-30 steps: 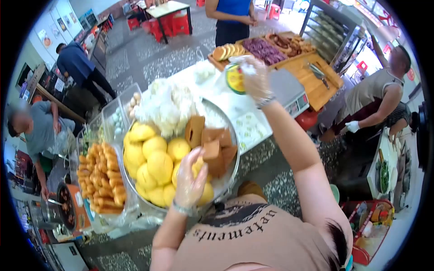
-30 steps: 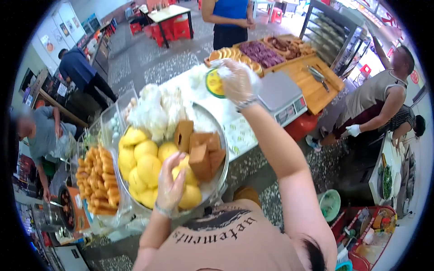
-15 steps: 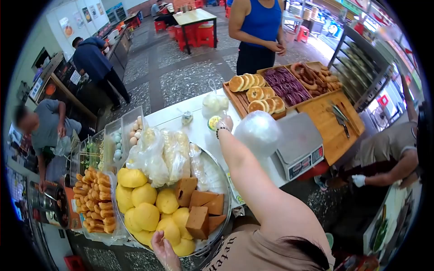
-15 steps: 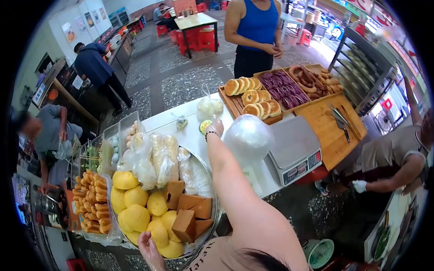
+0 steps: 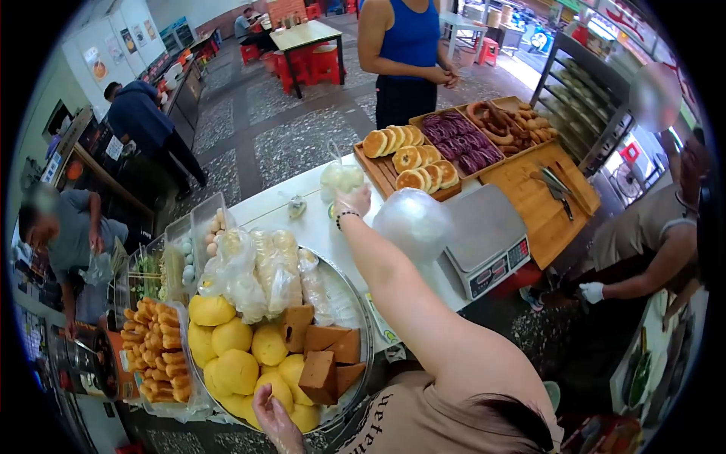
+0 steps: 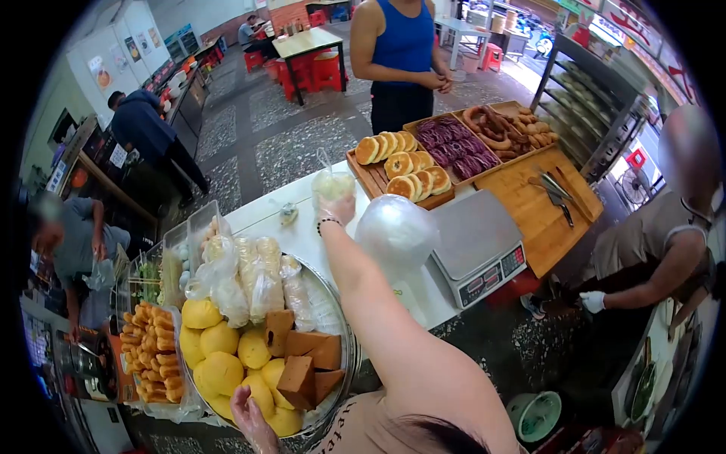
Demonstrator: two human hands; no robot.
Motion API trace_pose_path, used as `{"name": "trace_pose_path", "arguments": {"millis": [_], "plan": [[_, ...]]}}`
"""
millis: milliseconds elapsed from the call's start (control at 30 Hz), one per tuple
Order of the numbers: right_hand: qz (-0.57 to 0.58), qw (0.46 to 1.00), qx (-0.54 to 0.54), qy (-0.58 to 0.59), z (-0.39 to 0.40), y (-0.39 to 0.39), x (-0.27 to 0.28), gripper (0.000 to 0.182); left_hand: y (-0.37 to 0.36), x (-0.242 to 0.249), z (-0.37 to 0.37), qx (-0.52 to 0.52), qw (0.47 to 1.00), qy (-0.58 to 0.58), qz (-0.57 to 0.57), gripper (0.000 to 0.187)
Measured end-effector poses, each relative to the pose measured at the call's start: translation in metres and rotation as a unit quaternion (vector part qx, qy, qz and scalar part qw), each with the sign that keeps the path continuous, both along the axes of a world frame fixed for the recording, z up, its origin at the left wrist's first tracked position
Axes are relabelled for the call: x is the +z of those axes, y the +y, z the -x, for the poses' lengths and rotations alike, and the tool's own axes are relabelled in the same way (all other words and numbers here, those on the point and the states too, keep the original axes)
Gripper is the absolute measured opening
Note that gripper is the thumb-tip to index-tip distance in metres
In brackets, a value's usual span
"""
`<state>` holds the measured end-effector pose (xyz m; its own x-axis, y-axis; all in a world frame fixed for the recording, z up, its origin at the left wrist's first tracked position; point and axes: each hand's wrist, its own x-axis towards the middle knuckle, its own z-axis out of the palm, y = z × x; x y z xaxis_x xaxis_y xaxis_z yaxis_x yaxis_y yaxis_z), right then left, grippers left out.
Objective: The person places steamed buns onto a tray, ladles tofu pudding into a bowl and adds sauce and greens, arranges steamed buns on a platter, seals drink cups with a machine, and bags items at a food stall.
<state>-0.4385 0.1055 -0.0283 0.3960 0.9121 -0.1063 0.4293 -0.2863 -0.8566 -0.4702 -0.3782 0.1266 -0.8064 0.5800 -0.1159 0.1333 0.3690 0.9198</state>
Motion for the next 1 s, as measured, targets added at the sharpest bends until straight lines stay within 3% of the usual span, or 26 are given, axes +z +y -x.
{"name": "trace_pose_path", "arguments": {"millis": [67,133,200,333,400,433,500,667,867,900,933,967,1000], "plan": [[-0.061,0.997,-0.003,0.042,0.008,0.004,0.017,0.104,-0.011,-0.007,0.01,-0.013,1.0,-0.009,-0.006,0.036],[-0.147,0.988,0.023,0.03,0.007,-0.015,0.057,0.106,-0.024,-0.045,0.035,-0.066,0.987,-0.028,-0.142,0.036],[-0.247,0.967,0.057,0.037,-0.001,-0.043,0.106,0.107,-0.035,-0.045,0.045,-0.088,0.986,-0.031,-0.14,0.035],[-0.319,0.94,0.117,0.044,-0.03,-0.132,0.174,0.105,-0.065,-0.044,0.068,-0.178,0.968,-0.056,-0.167,0.035],[-0.388,0.904,0.177,0.031,-0.049,-0.192,0.188,0.103,-0.083,-0.042,0.078,-0.223,0.957,-0.088,-0.162,0.035],[-0.39,0.904,0.171,0.027,-0.06,-0.223,0.191,0.103,-0.089,-0.049,0.086,-0.24,0.954,-0.075,-0.166,0.036],[-0.401,0.879,0.257,0.019,-0.075,-0.291,0.184,0.102,-0.098,-0.055,0.095,-0.25,0.949,-0.081,-0.172,0.035],[-0.262,0.904,0.319,0.108,-0.087,-0.43,0.146,0.102,-0.102,-0.038,0.084,-0.281,0.937,-0.085,-0.188,0.035],[-0.21,0.856,0.404,0.243,-0.076,-0.509,0.126,0.092,-0.101,-0.033,0.055,-0.337,0.9,-0.173,-0.216,0.022],[-0.077,0.806,0.446,0.382,-0.077,-0.522,0.137,0.081,-0.099,-0.035,0.049,-0.371,0.871,-0.258,-0.192,0.018],[0.059,0.722,0.471,0.504,-0.08,-0.529,0.143,0.071,-0.099,-0.034,0.044,-0.401,0.834,-0.341,-0.165,0.016],[0.059,0.722,0.47,0.505,-0.085,-0.53,0.142,0.071,-0.101,-0.024,0.037,-0.523,0.833,0.12,-0.132,0.022],[0.087,0.708,0.502,0.49,-0.089,-0.532,0.139,0.056,-0.102,-0.03,0.034,-0.524,0.833,0.12,-0.13,0.022]]}}
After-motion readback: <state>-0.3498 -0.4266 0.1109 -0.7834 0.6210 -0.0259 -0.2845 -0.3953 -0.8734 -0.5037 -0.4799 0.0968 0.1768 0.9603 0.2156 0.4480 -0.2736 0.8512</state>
